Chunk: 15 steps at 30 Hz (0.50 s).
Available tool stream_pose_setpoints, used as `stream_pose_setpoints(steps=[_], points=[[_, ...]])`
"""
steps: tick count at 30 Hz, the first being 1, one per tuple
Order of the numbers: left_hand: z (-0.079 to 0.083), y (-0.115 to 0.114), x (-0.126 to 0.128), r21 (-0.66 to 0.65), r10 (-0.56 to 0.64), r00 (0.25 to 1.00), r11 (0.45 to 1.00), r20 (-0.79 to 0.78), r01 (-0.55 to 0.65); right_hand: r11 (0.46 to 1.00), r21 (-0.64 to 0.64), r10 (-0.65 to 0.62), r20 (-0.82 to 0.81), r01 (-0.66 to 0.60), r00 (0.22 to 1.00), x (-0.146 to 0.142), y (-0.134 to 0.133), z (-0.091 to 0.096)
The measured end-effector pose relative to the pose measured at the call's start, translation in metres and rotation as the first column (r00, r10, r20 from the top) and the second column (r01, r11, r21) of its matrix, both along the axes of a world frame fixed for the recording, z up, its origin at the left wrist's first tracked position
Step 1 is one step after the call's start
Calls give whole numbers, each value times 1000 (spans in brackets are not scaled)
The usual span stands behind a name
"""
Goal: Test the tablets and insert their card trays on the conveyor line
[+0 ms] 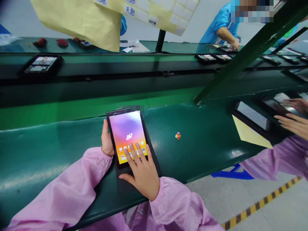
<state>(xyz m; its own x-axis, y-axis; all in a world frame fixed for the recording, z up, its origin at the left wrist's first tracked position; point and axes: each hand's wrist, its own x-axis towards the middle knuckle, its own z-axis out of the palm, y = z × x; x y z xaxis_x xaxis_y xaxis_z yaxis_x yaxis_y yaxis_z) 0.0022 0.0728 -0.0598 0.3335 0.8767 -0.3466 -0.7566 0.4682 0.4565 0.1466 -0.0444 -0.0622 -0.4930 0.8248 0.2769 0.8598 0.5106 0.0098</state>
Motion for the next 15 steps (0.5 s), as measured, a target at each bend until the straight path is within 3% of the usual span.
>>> stream_pose_setpoints(steps=[5, 8, 12, 15], points=[[-1, 0, 0, 3, -7, 1000, 1000, 5, 7, 998, 49, 43, -62, -40, 997, 13, 7, 3], [-2, 0, 1, 4, -13, 1000, 1000, 18, 13, 992, 103, -59, -141, 74, 988, 17, 21, 6], [-1, 0, 1, 10, -22, 1000, 1000, 11, 22, 969, 72, -219, -172, 234, 960, 1, 29, 6], [-1, 0, 2, 8, 7, 1000, 1000, -27, -7, 986, 43, -150, -155, 158, 976, -16, 21, 1]])
